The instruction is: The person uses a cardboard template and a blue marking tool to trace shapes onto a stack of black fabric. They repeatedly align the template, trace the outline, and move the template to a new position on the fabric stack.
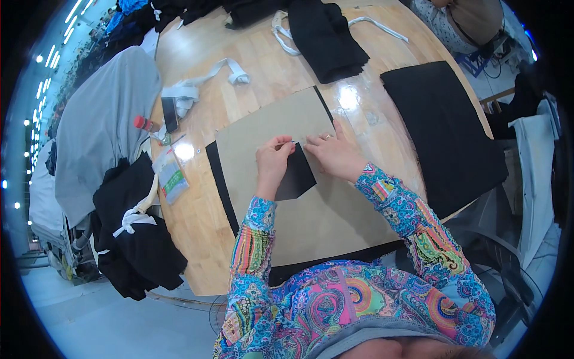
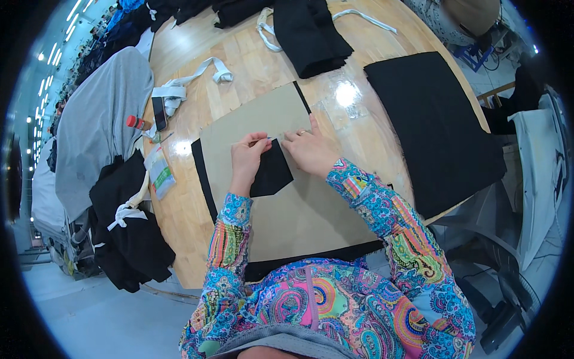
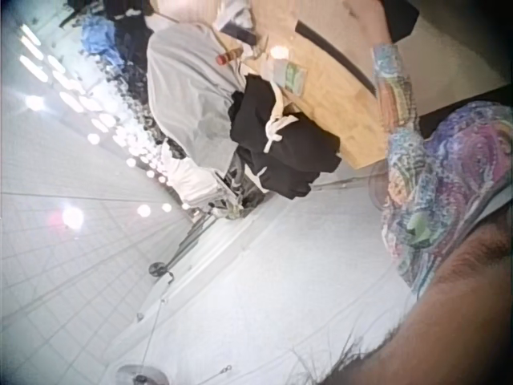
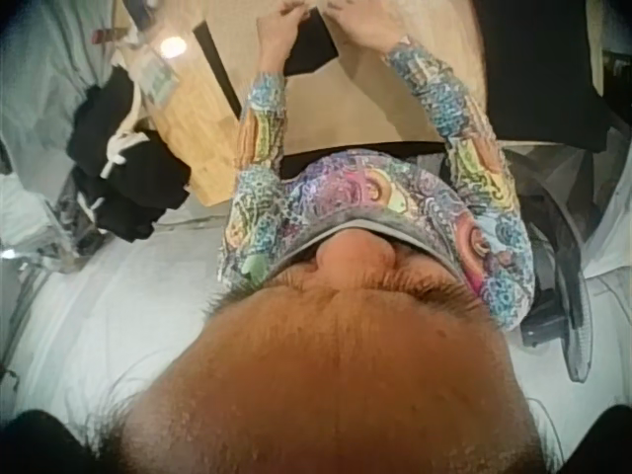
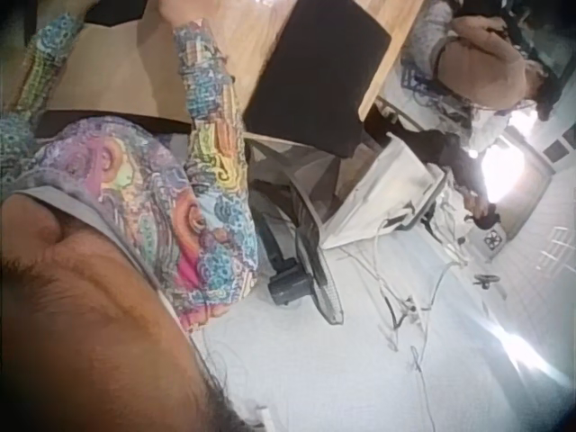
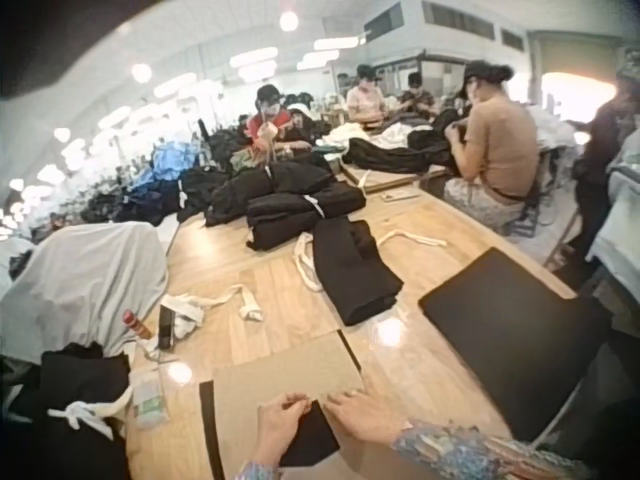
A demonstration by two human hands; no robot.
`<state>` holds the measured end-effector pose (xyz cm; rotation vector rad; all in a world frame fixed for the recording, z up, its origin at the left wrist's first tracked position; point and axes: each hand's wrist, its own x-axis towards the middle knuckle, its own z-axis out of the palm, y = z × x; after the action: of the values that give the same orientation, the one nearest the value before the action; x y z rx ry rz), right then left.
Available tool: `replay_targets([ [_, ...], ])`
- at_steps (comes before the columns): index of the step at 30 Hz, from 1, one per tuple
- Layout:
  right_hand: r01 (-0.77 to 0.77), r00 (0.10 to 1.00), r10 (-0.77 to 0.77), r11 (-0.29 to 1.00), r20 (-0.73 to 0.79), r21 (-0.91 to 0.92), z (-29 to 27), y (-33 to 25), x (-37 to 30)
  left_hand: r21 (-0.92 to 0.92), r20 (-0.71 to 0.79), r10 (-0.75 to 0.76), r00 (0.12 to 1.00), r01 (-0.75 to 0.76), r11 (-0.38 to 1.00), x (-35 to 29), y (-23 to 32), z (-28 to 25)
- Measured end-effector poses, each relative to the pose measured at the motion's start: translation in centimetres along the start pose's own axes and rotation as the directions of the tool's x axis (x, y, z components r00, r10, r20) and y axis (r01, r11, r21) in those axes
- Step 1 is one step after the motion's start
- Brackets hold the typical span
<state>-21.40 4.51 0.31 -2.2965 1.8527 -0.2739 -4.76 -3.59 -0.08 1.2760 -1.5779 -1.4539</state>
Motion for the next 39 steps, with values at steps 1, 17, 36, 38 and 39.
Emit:
replay_targets([
  [1, 0.000, 1.000, 0.000, 1.000, -0.011, 0.007, 0.0, -0.1, 0.2, 0.178, -0.019, 0.067, 0.998, -0.062, 0.982, 0.2, 0.0, 0.2],
  [17, 0.005, 0.998, -0.005, 1.000, -0.055, -0.005, 0.9, 0.0, 0.2, 0.539, -0.036, 0.250, 0.968, -0.192, 0.820, 0.2, -0.5, 1.0],
  [36, 0.010, 0.998, -0.009, 1.000, -0.066, 0.007, 0.9, -0.1, 0.3, 0.534, -0.076, 0.273, 0.959, -0.192, 0.823, 0.1, -1.0, 1.1],
  [38, 0.006, 0.998, -0.005, 1.000, -0.068, 0.011, 0.9, 0.1, 0.2, 0.556, -0.077, 0.255, 0.964, -0.171, 0.814, 0.0, -0.7, 1.2],
  [39, 0.005, 0.998, -0.004, 1.000, -0.068, 0.011, 0.9, 0.1, 0.2, 0.517, -0.099, 0.268, 0.958, -0.181, 0.837, -0.1, -0.9, 1.0],
])
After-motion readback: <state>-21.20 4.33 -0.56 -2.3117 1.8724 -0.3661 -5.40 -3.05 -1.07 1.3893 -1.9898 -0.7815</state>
